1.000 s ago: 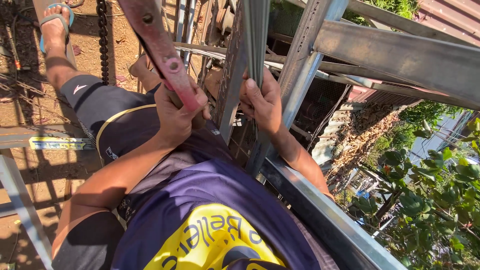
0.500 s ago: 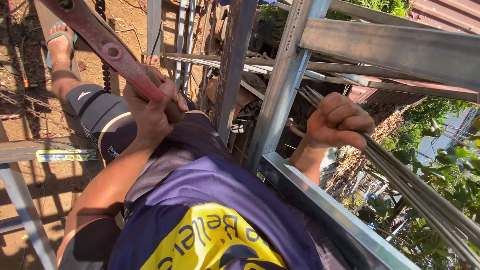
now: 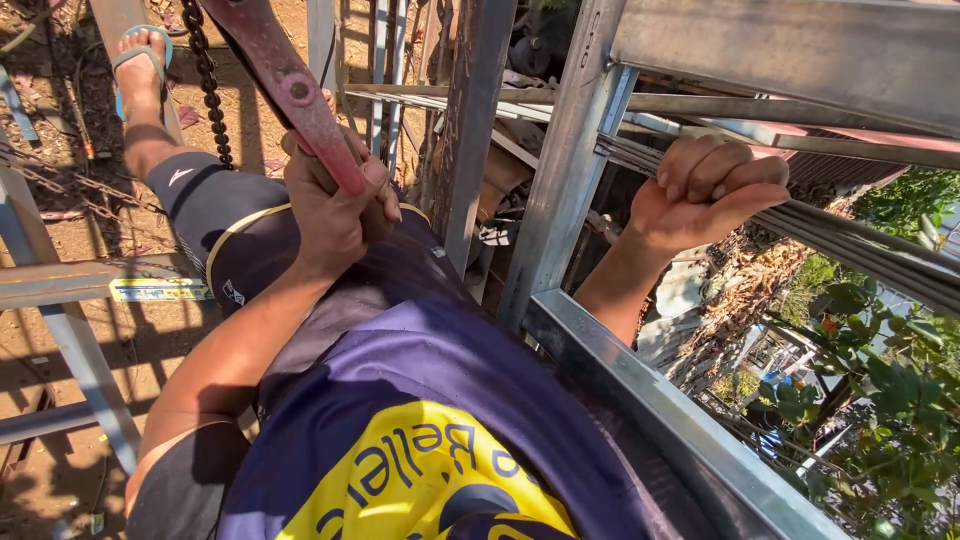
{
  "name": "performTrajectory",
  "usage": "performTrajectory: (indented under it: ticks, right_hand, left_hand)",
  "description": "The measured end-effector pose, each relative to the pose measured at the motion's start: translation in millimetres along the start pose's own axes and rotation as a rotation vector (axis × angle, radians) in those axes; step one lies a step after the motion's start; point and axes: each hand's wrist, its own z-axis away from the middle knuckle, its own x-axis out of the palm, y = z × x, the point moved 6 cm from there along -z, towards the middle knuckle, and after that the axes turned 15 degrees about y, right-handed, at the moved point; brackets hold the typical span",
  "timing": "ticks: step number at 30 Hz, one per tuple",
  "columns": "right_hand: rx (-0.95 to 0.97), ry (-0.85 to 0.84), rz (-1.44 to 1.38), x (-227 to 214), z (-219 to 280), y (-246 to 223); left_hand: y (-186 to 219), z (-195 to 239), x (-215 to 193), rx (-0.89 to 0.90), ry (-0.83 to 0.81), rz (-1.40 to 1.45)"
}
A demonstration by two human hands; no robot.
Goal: Welding metal beams to assemble a structure while working at height.
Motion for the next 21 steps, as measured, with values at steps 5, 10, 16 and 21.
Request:
performTrajectory:
  ticks: [5, 10, 16, 21]
  right_hand:
    - [0.149, 0.077, 0.034, 16, 1, -4]
    - [0.52, -0.118, -0.135, 56, 52, 14]
    - [0.8, -0.417, 0.203, 81, 97, 52]
    - [0.932, -0.558, 0.211, 91, 120, 78]
  left_hand:
    - [11, -2, 17, -0.041, 0.023, -0.099]
    - [-64, -3, -12, 0.062, -0.057, 0.101]
    - [-14, -10, 14, 0.158, -0.042, 0.049]
    - [-16, -10, 23, 0.055, -0.082, 0.036]
